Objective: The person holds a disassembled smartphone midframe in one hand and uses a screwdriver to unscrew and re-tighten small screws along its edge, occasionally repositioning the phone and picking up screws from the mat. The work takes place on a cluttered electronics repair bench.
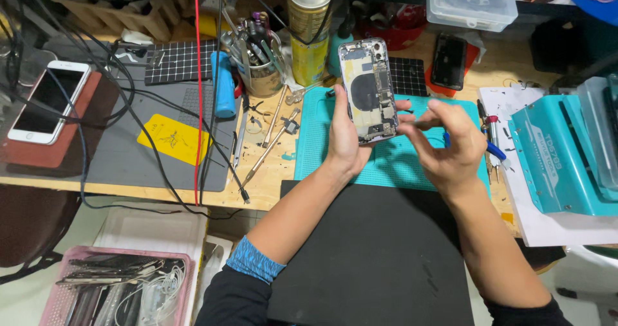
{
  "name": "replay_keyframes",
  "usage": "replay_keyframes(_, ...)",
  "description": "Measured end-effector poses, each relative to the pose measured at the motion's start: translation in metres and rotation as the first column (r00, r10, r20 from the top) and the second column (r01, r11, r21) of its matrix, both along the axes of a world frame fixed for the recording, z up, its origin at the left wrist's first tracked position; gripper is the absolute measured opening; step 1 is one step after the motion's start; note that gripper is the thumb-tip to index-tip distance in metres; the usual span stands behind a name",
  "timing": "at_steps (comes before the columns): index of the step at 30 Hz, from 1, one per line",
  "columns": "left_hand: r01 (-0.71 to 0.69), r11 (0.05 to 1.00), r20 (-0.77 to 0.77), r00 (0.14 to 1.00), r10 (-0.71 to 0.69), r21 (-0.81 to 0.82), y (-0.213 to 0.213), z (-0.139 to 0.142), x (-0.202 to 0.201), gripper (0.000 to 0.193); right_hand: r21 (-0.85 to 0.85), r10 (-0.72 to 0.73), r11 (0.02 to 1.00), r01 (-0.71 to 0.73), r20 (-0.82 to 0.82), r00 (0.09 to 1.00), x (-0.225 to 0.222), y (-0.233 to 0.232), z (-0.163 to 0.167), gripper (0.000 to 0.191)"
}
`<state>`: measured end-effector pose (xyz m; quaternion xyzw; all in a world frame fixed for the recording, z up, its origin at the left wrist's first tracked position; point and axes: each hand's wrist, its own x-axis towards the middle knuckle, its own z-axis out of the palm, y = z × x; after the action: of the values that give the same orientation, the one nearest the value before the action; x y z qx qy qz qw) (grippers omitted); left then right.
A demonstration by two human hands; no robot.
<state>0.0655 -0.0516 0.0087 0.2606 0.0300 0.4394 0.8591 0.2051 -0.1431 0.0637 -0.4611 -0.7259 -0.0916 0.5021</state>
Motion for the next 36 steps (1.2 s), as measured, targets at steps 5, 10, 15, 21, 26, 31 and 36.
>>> replay_keyframes(5, -0.005, 1.000, 0.016, 1.000, 0.005, -0.027, 0.001, -0.002, -0.002, 0.086, -0.153, 0.264, 0.935, -0.321, -0.308, 0.914, -0.002, -0.006, 0.009, 0.052)
replay_keyframes(10, -0.017, 1.000, -0.027, 1.000, 0.017, -0.007, -0.001, -0.003, -0.003, 0.087, -0.158, 0.024, 0.986, -0.049, -0.158, 0.987, -0.009, -0.002, 0.017, 0.058)
replay_keyframes(15, -0.053, 0.998, -0.007, 0.999, 0.053, -0.039, 0.001, -0.001, -0.004, 0.083, -0.138, 0.108, 0.983, -0.119, -0.090, 0.990, -0.014, 0.004, 0.025, 0.061)
replay_keyframes(21, -0.066, 0.992, -0.048, 0.997, 0.061, -0.105, 0.001, -0.001, -0.005, 0.084, -0.217, 0.114, 0.967, -0.135, -0.108, 0.988, -0.013, 0.006, 0.031, 0.061)
replay_keyframes(26, -0.063, 0.997, 0.008, 0.998, 0.064, -0.055, -0.002, -0.003, -0.006, 0.078, -0.263, 0.084, 0.957, -0.119, -0.140, 0.987, -0.010, 0.007, 0.037, 0.058)
replay_keyframes(31, -0.005, 0.999, 0.089, 0.996, 0.009, -0.042, 0.000, -0.002, -0.009, 0.079, -0.239, -0.052, 0.970, 0.043, -0.035, 0.998, -0.012, 0.006, 0.041, 0.057)
replay_keyframes(36, 0.025, 0.997, 0.117, 0.993, -0.017, -0.070, 0.001, 0.000, -0.008, 0.079, -0.185, 0.057, 0.981, -0.064, -0.042, 0.997, -0.011, 0.006, 0.043, 0.059)
